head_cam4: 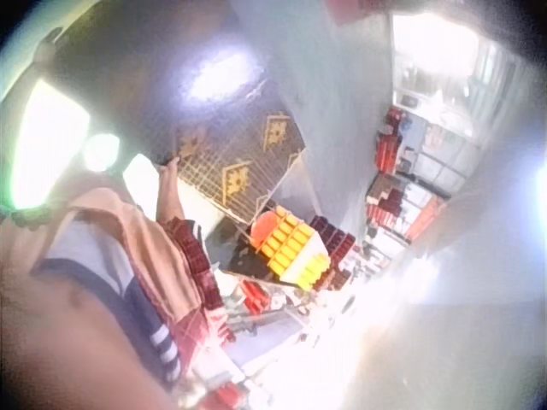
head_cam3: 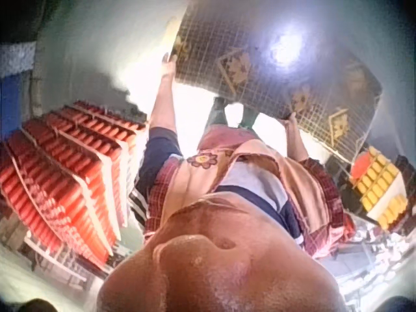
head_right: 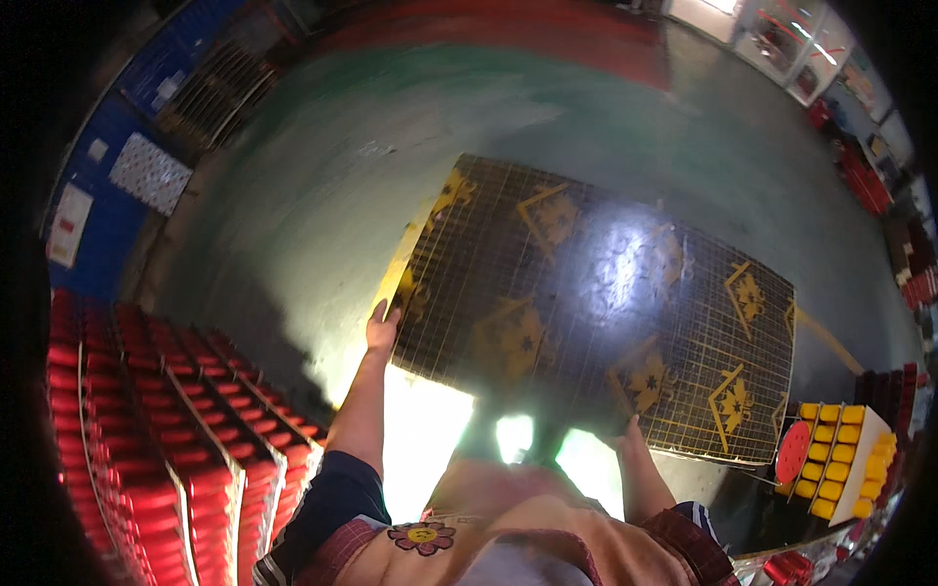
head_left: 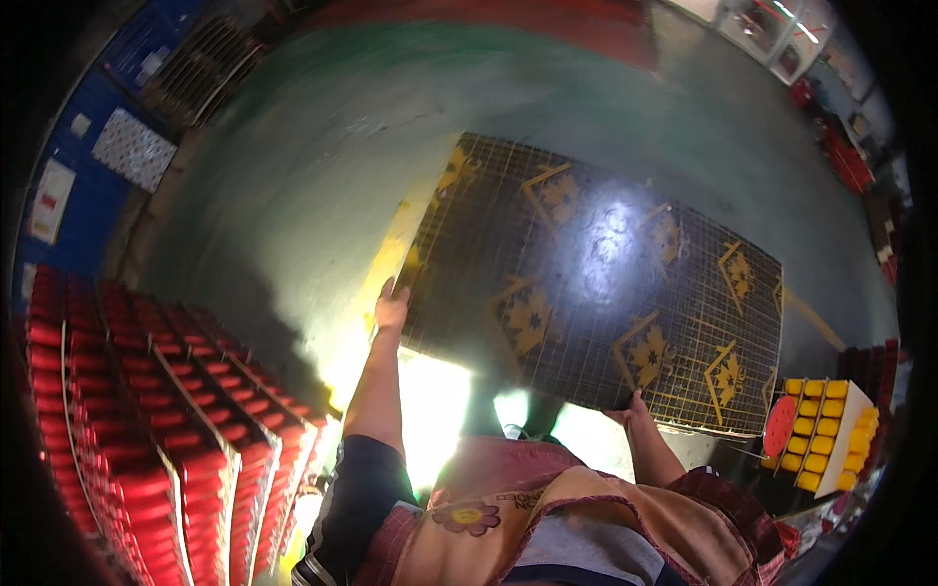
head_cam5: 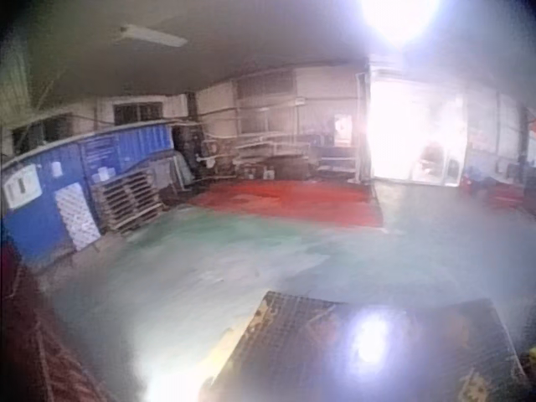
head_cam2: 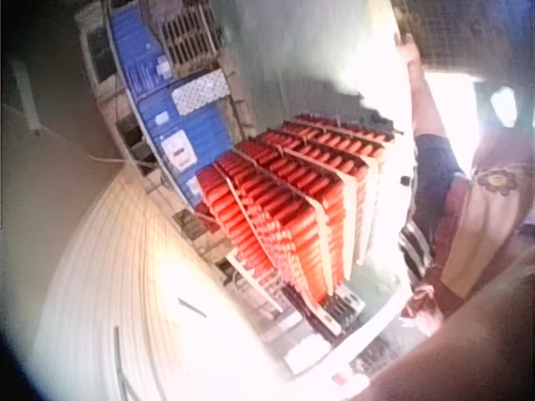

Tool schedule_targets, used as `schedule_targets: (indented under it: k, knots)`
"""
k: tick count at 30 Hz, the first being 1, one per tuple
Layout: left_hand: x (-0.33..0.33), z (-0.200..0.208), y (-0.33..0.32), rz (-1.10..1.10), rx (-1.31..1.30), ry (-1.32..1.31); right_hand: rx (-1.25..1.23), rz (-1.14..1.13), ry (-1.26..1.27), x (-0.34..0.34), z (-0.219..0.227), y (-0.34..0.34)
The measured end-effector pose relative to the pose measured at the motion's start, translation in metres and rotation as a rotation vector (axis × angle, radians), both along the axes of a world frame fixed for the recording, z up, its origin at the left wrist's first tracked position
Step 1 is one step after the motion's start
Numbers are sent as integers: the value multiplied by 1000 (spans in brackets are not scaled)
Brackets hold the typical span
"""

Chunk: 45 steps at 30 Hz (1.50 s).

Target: The person repeatedly picks up red cylindrical containers from a metal tray and places them onto a grid-marked board. The person handles the containers one at a time or in small groups, moving them between the tray and the board in a repetitive cycle.

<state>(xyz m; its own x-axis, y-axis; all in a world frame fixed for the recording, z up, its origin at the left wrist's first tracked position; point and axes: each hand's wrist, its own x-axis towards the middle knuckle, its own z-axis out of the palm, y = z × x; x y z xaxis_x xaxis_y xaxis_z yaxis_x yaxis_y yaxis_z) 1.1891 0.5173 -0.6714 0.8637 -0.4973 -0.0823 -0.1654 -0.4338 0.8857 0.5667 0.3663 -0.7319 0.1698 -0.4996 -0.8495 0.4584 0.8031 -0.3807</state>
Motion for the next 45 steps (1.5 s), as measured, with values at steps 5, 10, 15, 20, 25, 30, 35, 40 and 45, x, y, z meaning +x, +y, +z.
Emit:
schedule_targets:
  k: [5,10,15,20,25,30,35,40,45]
  knots:
    - [-143,-4,139,-16,-169,253,5,146,-36,25,20,17]
    - [-273,32,333,19,-1,115,-124,876,-229,154,92,81]
    - [-272,94,477,634,-35,430,-593,1427,-201,316,171,162]
    - [-223,205,618,971,-415,28,-1211,1751,-571,481,276,327]
    - [-76,341,730,848,-23,-777,-2096,1397,-1021,653,409,550]
    - [35,407,750,734,326,-763,-2502,1471,-708,733,475,684]
    - [44,394,744,701,385,-788,-2556,1365,-628,733,463,686]
    - [2,363,757,807,233,-1046,-2417,1215,-863,729,438,646]
    - [-119,331,784,1211,-46,-810,-1705,1427,-1116,720,412,612]
